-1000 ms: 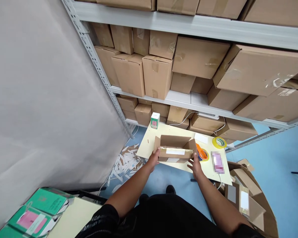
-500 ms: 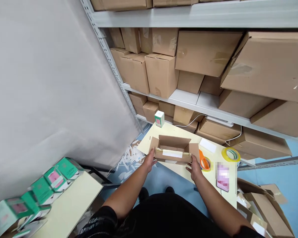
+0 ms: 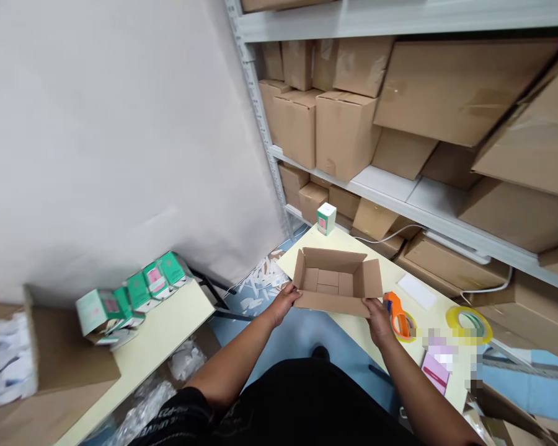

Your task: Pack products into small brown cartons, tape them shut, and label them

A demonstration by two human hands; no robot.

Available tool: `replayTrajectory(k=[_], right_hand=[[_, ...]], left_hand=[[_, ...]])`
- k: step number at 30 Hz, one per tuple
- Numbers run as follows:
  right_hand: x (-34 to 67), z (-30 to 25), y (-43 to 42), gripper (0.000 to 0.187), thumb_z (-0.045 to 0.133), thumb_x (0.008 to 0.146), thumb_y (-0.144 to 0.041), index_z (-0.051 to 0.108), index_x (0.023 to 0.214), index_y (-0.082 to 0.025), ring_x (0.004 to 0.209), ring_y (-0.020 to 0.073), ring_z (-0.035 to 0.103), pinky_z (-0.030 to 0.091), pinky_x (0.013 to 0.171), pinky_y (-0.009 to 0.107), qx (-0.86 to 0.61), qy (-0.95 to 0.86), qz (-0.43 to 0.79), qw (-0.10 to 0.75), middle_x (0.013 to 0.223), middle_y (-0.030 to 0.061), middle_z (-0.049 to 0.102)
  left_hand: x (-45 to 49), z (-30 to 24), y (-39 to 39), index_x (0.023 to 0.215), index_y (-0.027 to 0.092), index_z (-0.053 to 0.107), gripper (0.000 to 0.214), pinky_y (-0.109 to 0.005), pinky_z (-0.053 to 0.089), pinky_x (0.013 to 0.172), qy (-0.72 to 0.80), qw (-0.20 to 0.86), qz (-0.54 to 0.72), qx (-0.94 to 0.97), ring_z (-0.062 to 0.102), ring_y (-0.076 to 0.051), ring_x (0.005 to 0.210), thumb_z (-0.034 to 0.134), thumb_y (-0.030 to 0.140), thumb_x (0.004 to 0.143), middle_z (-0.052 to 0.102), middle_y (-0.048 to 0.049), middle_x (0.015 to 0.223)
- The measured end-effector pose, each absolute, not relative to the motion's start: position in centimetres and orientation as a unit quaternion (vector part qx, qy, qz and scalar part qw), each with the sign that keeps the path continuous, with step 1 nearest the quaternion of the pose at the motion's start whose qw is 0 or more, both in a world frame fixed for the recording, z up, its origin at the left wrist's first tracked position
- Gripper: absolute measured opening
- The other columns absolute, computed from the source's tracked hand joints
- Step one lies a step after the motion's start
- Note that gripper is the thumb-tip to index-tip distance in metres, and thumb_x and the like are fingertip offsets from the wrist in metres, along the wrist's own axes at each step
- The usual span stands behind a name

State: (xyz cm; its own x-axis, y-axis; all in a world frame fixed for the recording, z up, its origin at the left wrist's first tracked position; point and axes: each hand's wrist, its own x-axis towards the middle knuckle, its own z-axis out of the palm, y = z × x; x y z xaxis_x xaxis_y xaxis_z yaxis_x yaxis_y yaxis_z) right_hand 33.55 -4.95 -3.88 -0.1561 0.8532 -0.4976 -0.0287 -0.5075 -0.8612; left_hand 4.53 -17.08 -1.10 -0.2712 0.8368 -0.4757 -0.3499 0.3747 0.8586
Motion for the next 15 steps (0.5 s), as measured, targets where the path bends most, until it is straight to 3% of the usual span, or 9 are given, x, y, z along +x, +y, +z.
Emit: replayTrajectory(k=[4,7,15], right_hand=[[30.8,-1.8,-4.1,0.042,0.075,0.069,-0.060,0.069,0.082,-0.020,0.087,0.0265,0.070,0.052,0.074,0.032,-0.535,-0.475,0.661,0.225,0.087,0.0050,0.077],[26.8,-1.1,-5.2,0.050,0.074,0.072,-0.064,0.074,0.091,-0.018,0.096,0.0294,0.071,0.053,0.080,0.033,-0.532,-0.553,0.615,0.181,0.095,0.0083,0.080],[16.0,0.6,-11.1,0.061,0.069,0.077,-0.065,0.080,0.103,-0.011,0.111,0.0351,0.073,0.056,0.084,0.034,-0.470,-0.688,0.547,0.079,0.111,0.0186,0.080]], left_hand=[[2.8,0.6,-20.9,0.110,0.021,0.069,0.038,-0.037,0.050,0.097,0.670,0.474,0.521,0.233,0.064,-0.028,0.109,0.068,0.046,0.081,0.073,-0.0042,0.106],[1.6,1.8,-24.6,0.109,0.020,0.071,0.034,-0.038,0.049,0.101,0.708,0.407,0.539,0.204,0.063,-0.030,0.113,0.063,0.045,0.088,0.074,-0.0056,0.109],[-2.2,2.6,-37.6,0.135,0.021,0.065,0.055,-0.042,0.045,0.115,0.667,0.315,0.651,0.180,0.060,-0.031,0.131,0.070,0.050,0.088,0.069,-0.0111,0.135]])
